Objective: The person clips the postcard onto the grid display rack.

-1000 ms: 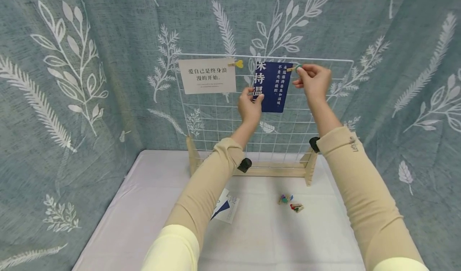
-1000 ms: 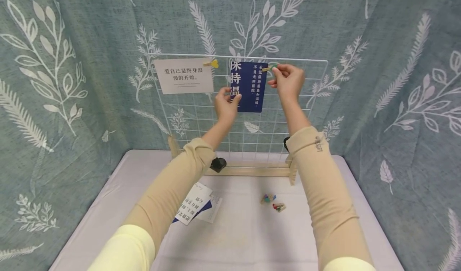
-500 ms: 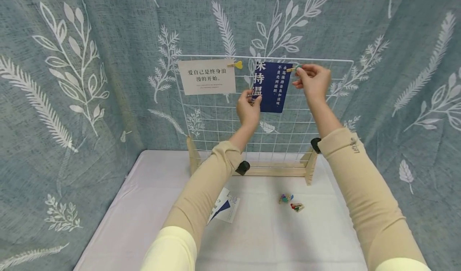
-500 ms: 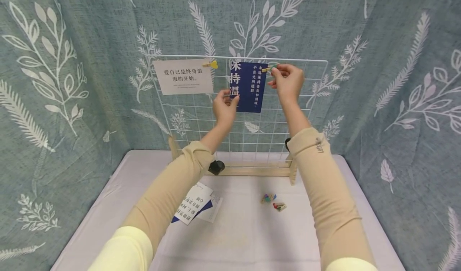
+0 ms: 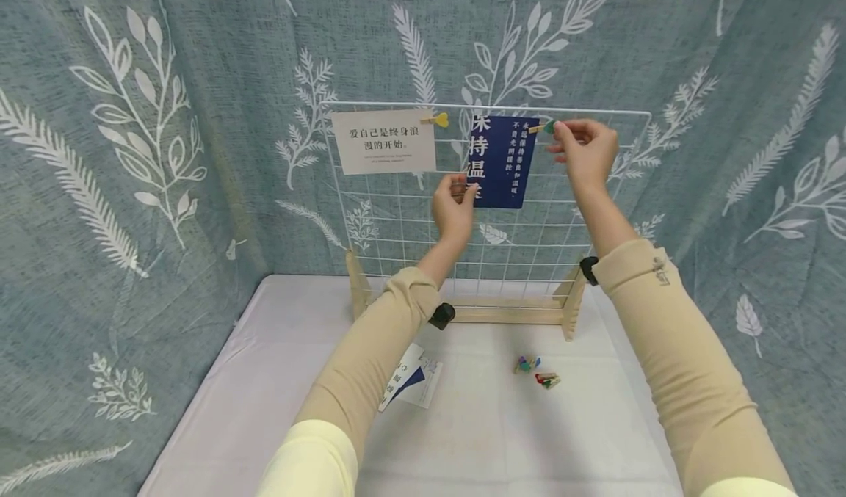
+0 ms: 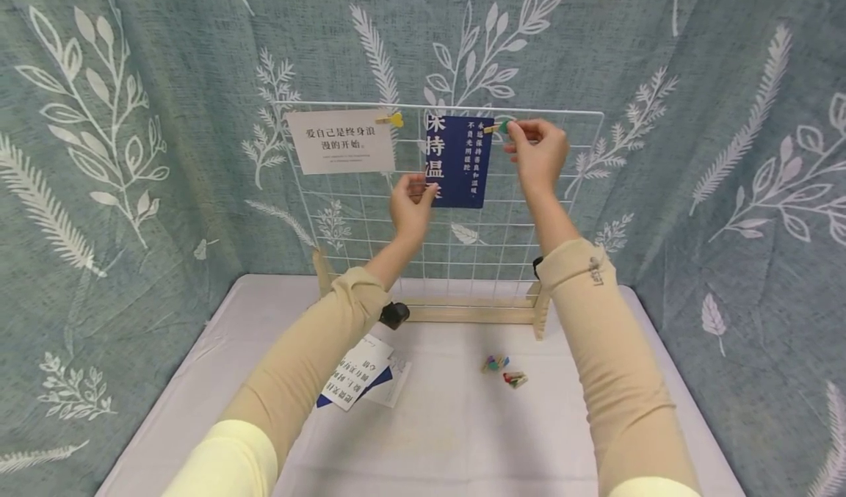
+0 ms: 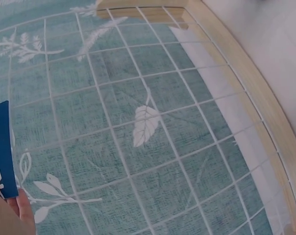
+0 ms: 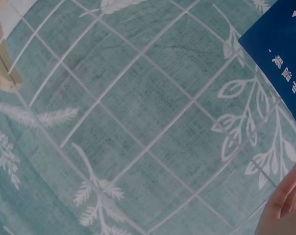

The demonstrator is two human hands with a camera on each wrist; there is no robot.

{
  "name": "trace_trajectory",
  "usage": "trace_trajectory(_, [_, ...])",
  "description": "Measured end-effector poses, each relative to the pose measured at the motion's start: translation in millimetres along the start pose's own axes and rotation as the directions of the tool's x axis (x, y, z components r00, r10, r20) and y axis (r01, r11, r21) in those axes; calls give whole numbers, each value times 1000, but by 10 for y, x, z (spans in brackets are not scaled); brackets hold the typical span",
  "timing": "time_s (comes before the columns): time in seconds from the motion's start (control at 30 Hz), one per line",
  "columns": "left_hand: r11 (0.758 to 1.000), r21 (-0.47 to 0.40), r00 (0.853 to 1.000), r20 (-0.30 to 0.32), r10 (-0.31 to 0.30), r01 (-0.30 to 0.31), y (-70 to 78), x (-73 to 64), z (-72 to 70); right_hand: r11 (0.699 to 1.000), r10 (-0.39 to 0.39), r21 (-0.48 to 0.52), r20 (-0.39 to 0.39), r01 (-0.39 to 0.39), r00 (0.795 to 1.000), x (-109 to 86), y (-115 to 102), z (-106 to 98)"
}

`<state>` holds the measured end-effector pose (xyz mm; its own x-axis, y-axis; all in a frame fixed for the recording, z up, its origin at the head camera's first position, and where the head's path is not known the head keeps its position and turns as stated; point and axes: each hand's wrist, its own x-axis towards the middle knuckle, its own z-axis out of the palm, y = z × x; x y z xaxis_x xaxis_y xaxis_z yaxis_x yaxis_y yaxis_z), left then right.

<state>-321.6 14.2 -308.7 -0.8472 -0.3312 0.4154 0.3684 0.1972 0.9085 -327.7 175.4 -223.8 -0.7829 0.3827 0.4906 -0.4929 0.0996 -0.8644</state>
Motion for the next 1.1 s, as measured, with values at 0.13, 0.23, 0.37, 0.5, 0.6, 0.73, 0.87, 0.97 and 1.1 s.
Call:
trace_trajectory(0.13, [1000, -17, 1000, -15, 10, -10, -54, -13, -28, 1000, -17, -19, 1, 17, 1000, -56, 16, -50])
trace_trajectory(0.23, [999, -25, 1000, -17, 22, -22, -106, -34, -54, 999, -35, -26, 12, 35, 999, -74, 99, -97])
trace_trajectory(0.37, [998, -38, 999, -10, 49, -49, -158, -41, -75, 997, -56, -43, 33, 58, 998, -79, 230, -151])
trace_trajectory(0.5, [997, -21, 997, -20, 72, -72, -209, -18, -81, 995, -64, -70, 41, 67, 997, -119, 288, -205])
trace_trajectory(0.6, [997, -3, 996, -32, 79, -79, -260, -7, -102, 995, -63, -78, 52, 67, 997, -141, 332, -237])
trace_trajectory(0.73, [998, 7, 997, -33, 70, -70, -316, -18, -157, 994, -63, -88, 87, 71, 994, -174, 397, -270])
trace_trajectory(0.87, [999, 18, 999, -12, 35, -35, -354, -40, -207, 992, -68, -93, 120, 79, 990, -214, 449, -300])
trace_trajectory(0.97, [999, 32, 1000, -2, 8, -8, -378, -59, -241, 986, -84, -131, 151, 104, 985, -262, 467, -321])
trace_trajectory(1.1, [999, 38, 1000, -8, 9, -8, -399, -77, -282, 960, -118, -226, 204, 164, 972, -336, 465, -354])
